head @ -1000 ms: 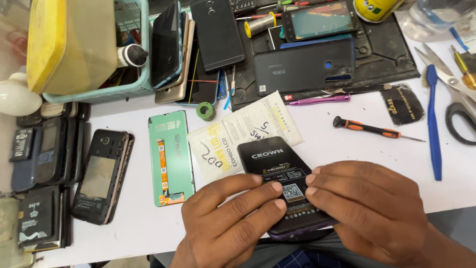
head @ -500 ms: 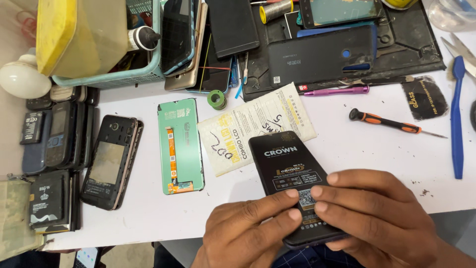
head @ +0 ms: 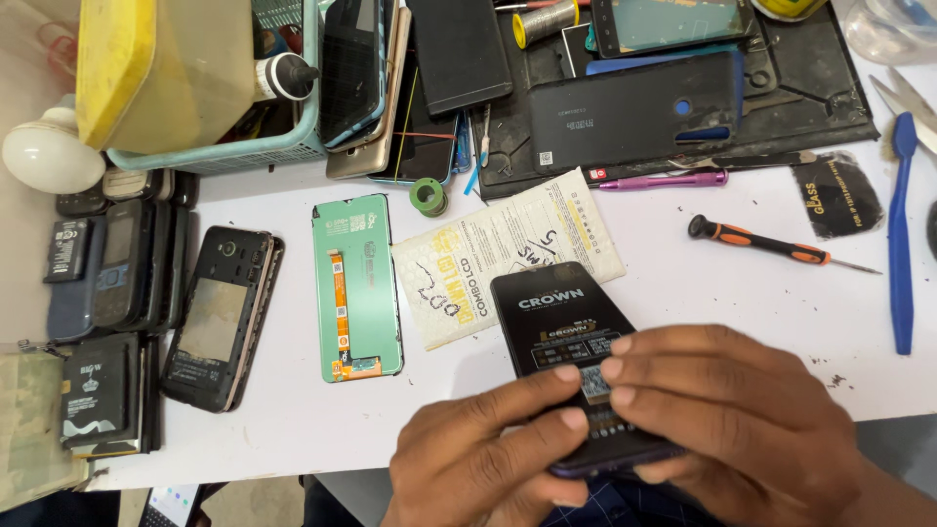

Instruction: The person works on a disassembled smartphone, using a screwdriver and tweezers to adjust internal components and apply adhesive. They then fit a replacement back cover onto the device, aligning and pressing it into place.

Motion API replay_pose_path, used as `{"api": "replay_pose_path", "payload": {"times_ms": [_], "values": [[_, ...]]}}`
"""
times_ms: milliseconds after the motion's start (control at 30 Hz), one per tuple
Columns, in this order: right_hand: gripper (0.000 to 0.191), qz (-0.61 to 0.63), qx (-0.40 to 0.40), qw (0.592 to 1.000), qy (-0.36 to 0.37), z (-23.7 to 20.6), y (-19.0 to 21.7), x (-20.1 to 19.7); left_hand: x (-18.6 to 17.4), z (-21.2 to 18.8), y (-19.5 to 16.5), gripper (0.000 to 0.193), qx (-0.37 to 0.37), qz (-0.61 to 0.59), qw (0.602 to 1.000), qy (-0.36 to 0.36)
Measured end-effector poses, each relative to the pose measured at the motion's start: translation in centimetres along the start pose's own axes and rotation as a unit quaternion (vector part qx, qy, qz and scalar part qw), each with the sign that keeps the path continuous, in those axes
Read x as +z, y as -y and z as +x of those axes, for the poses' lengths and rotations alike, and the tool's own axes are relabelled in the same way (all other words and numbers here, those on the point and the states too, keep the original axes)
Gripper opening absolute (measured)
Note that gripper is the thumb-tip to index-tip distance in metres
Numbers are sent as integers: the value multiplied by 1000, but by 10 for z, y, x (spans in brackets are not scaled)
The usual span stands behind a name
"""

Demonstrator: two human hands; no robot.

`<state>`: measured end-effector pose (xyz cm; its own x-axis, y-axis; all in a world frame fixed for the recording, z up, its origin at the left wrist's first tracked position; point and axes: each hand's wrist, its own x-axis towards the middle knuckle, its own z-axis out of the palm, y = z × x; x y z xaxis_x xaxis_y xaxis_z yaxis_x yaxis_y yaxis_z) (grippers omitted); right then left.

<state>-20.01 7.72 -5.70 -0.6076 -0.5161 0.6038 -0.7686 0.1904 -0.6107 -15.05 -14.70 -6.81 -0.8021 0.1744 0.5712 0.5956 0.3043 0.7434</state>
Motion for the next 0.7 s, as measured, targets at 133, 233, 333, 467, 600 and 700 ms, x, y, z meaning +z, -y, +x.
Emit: {"api": "replay_pose_path", "payload": {"times_ms": [133,233,333,467,600,700], "values": [[29,-8,5,1000,8,18,-6,-13,-15,20,-4,28,11,24,1000,14],[31,-62,85,994,18,33,-16,-18,-16,38,-2,24,5,78,997,-1],[39,-17,125,992,-16,51,-33,-18,-11,60,9,23,-55,89,994,-44],[53,53,150,987,-30,67,-57,-10,-12,80,20,25,-131,-86,981,-115],[37,115,170,979,-6,50,-62,0,-15,87,25,27,-152,-176,957,-172],[24,173,240,955,-14,34,-63,7,-11,85,26,28,-178,-204,945,-186]]}}
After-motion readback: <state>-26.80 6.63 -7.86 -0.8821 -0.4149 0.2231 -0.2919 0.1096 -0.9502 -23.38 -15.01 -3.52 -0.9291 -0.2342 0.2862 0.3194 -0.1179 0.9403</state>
